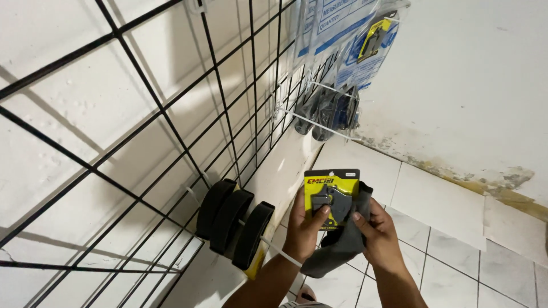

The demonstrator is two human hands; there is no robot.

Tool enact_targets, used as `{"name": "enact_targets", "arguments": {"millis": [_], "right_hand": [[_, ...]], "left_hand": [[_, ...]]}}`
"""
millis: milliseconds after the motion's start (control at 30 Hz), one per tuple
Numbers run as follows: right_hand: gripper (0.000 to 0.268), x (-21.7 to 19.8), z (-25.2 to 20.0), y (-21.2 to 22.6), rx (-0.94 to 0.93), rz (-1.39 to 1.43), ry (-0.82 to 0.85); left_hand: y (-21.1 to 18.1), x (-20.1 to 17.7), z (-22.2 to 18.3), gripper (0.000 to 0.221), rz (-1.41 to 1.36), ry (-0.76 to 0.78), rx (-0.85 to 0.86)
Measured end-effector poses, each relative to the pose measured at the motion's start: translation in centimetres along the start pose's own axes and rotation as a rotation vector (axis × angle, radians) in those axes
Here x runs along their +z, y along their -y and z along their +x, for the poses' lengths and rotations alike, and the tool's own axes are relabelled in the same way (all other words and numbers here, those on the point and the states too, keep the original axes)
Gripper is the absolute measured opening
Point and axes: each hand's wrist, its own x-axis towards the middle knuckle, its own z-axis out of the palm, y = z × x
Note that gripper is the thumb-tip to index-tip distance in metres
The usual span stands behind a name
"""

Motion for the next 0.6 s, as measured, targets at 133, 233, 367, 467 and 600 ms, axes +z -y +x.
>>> {"name": "enact_targets", "arguments": {"millis": [133, 233, 367, 467, 600], "right_hand": [[0.019, -1.6, 0.7, -0.8, 0.011, 0.052, -0.102], [0.020, -1.9, 1.5, -0.1, -0.017, 0.060, -0.052], [0.027, -2.1, 2.7, 1.8, 0.034, -0.195, -0.075], [0.017, -2.5, 2.9, 1.9, 0.025, -0.245, 0.041], [0.016, -1.6, 2.9, 1.9, 0.060, -0.291, -0.036]], "left_hand": [[0.4, -0.1, -0.2, 0.052, 0.107, 0.093, -0.033], [-1.6, 0.6, -0.1, 0.046, 0.327, 0.165, -0.029], [-2.0, 0.2, -0.5, 0.055, 0.432, 0.211, -0.093], [-2.4, 0.4, -0.5, 0.054, 0.636, 0.271, 0.047], [-2.8, 0.6, -0.7, 0.052, 0.666, 0.225, 0.088]]}}
